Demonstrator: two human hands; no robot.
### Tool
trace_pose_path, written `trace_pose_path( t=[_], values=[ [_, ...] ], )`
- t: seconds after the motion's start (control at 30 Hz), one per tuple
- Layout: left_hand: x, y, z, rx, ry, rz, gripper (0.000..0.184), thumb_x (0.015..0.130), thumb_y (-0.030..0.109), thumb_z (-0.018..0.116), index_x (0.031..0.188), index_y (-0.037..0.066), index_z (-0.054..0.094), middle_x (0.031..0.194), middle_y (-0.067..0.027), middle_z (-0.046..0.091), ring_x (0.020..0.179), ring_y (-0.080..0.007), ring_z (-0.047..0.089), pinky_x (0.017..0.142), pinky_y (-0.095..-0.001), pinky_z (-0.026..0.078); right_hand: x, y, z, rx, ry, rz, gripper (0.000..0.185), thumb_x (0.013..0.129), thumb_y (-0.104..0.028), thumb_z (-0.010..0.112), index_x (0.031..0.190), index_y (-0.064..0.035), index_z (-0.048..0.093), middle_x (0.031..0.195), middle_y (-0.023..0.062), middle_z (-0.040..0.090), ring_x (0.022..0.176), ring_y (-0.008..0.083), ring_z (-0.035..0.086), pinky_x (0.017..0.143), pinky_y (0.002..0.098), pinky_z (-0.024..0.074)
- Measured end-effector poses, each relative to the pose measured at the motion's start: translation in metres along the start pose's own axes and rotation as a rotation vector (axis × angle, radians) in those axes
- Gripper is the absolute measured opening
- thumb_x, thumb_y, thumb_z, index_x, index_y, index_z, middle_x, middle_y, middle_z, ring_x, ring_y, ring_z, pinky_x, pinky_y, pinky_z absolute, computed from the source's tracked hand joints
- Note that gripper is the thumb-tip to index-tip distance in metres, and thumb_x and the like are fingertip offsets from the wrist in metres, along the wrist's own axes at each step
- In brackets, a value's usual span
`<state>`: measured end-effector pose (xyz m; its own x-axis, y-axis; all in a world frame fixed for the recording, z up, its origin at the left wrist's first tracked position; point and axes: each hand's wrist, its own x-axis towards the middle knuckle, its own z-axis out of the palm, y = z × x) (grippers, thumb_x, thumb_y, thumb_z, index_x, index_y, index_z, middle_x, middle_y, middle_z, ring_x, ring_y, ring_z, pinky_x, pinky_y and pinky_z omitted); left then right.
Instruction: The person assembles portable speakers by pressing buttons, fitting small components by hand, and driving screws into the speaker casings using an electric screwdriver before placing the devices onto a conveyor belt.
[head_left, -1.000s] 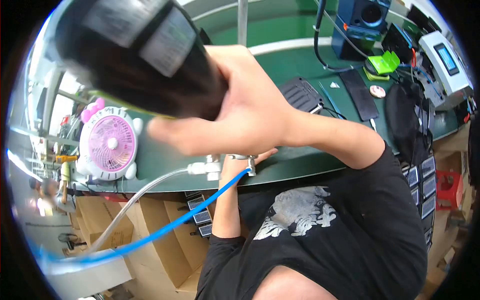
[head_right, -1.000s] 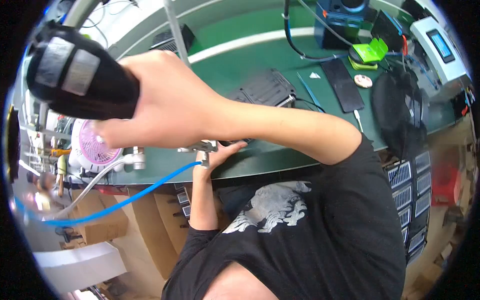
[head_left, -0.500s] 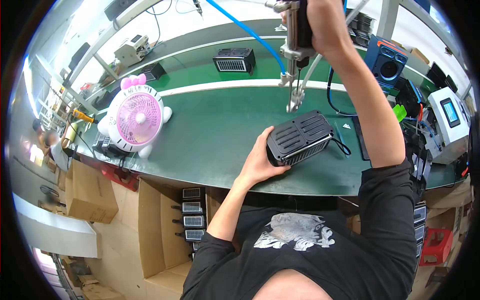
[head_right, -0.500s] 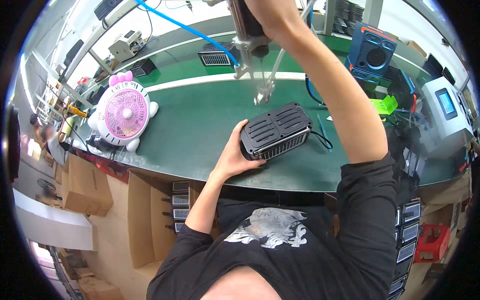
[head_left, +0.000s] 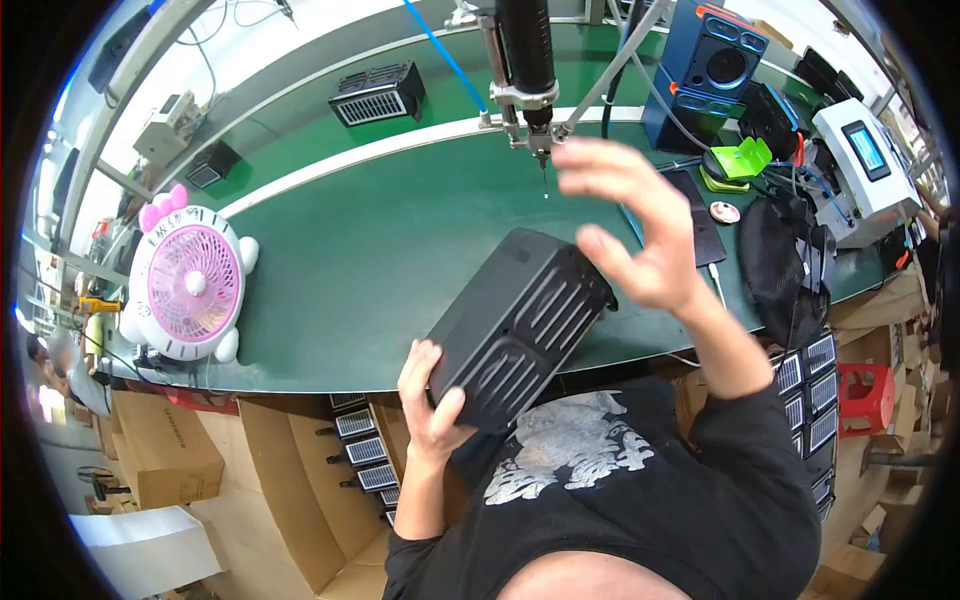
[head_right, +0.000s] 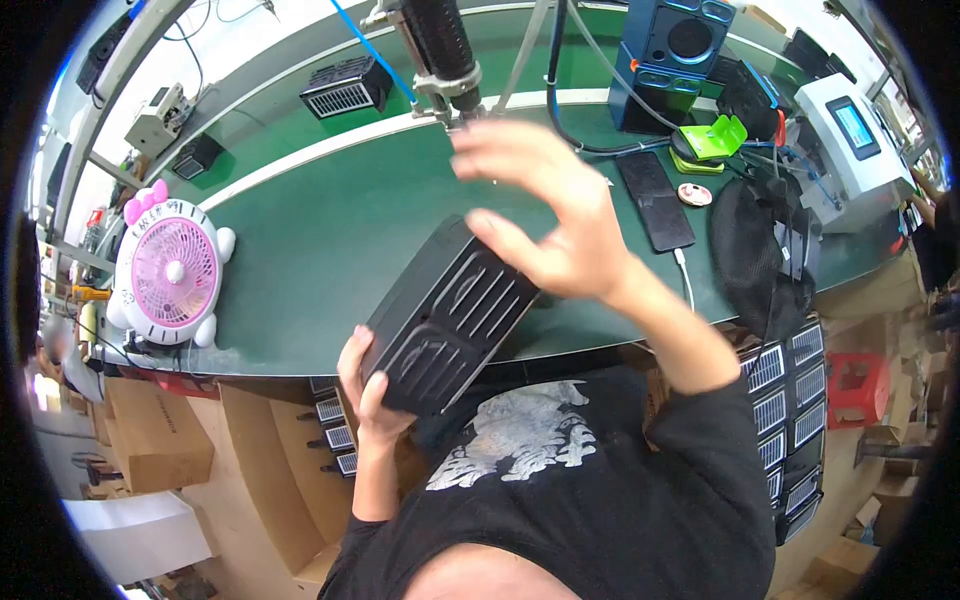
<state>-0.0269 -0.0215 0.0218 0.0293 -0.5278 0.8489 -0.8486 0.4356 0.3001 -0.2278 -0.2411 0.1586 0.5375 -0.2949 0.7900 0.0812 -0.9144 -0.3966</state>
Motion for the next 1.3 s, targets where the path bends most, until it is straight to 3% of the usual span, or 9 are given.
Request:
trace_pose_path(
  t=[0.07,0.27,0.3,0.47,0.5,0.6,0.67,0.7,1.3],
  values=[
    [-0.008,-0.004,-0.004,0.02,0.041,0.078,0.052,0.088,0.032,0.066,0.133,0.016,0.044,0.13,-0.0232,0.049,0.12,-0.0437,0.051,0.104,-0.0626,0.042,-0.031,-0.003,0.006,0.106,-0.113,0.282,0.055,0.088,-0.042,0.064,0.123,-0.0001,0.063,0.138,0.019,0.056,0.133,0.0349,0.048,0.112,0.0464,0.0327],
    [-0.002,0.002,-0.006,-0.127,0.045,0.011,0.06,0.093,0.043,0.051,0.133,-0.001,0.045,0.13,-0.0182,0.048,0.128,-0.0368,0.045,0.112,-0.0623,0.032,-0.057,-0.004,0.024,0.782,-0.187,0.691,0.091,0.086,-0.059,0.061,0.149,0.0027,0.037,0.153,0.0226,0.037,0.14,0.0303,0.041,0.114,0.0413,0.0303],
    [-0.006,-0.001,-0.004,-0.145,0.057,-0.001,0.06,0.093,0.044,0.051,0.133,0.0,0.045,0.13,-0.0178,0.048,0.128,-0.0364,0.045,0.112,-0.0622,0.032,-0.063,0.0,0.028,0.853,-0.118,0.631,0.077,0.089,-0.044,0.063,0.146,0.0034,0.041,0.151,0.0173,0.043,0.141,0.0277,0.039,0.117,0.0379,0.0267],
    [-0.034,-0.014,0.011,-0.082,0.08,-0.037,0.063,0.093,0.046,0.05,0.134,-0.001,0.041,0.131,-0.0164,0.046,0.129,-0.0368,0.044,0.113,-0.0618,0.031,-0.056,0.0,0.031,0.746,-0.118,0.524,0.084,0.085,-0.049,0.063,0.147,0.0026,0.04,0.151,0.018,0.043,0.141,0.0316,0.039,0.116,0.0417,0.0273],
    [-0.033,-0.013,0.015,-0.109,0.121,-0.097,0.062,0.085,0.034,0.066,0.136,0.018,0.036,0.134,-0.0156,0.044,0.126,-0.0375,0.046,0.111,-0.0631,0.033,-0.051,0.0,0.03,0.667,-0.16,0.414,0.082,0.085,-0.047,0.062,0.147,0.0014,0.04,0.15,0.0184,0.043,0.141,0.0331,0.039,0.116,0.0435,0.0272],
    [-0.019,-0.008,0.022,-0.026,0.134,-0.038,0.094,0.073,0.022,0.086,0.14,0.036,0.023,0.14,-0.0152,0.038,0.126,-0.0384,0.047,0.11,-0.0622,0.036,-0.034,-0.008,0.027,0.551,-0.219,0.278,0.078,0.084,-0.042,0.062,0.147,-0.0007,0.042,0.149,0.0193,0.044,0.139,0.0364,0.04,0.114,0.0476,0.0276],
    [-0.016,-0.001,0.033,-0.02,0.299,-0.105,0.091,0.073,0.026,0.085,0.139,0.037,0.023,0.139,-0.0138,0.037,0.128,-0.0396,0.044,0.111,-0.0646,0.032,-0.026,-0.014,0.026,0.439,-0.259,0.243,0.084,0.085,-0.052,0.06,0.142,0.0072,0.044,0.144,0.0297,0.044,0.135,0.0395,0.043,0.112,0.0452,0.0298],
    [-0.016,0.0,0.03,0.005,0.241,-0.117,0.112,0.063,0.018,0.092,0.141,0.036,0.015,0.141,-0.0148,0.033,0.128,-0.0401,0.043,0.111,-0.0647,0.032,-0.024,-0.017,0.028,0.428,-0.244,0.281,0.082,0.084,-0.05,0.061,0.141,0.0069,0.046,0.144,0.0282,0.045,0.135,0.0387,0.044,0.112,0.045,0.0304],
    [-0.026,0.0,0.04,0.014,0.286,-0.067,0.108,0.069,0.024,0.089,0.142,0.034,0.011,0.142,-0.0116,0.03,0.132,-0.0382,0.04,0.112,-0.0645,0.032,-0.006,-0.037,0.025,0.332,-0.253,0.22,0.075,0.072,-0.033,0.073,0.138,-0.0042,0.053,0.14,0.0234,0.048,0.123,0.0398,0.05,0.106,0.0489,0.0381]
  ],
)
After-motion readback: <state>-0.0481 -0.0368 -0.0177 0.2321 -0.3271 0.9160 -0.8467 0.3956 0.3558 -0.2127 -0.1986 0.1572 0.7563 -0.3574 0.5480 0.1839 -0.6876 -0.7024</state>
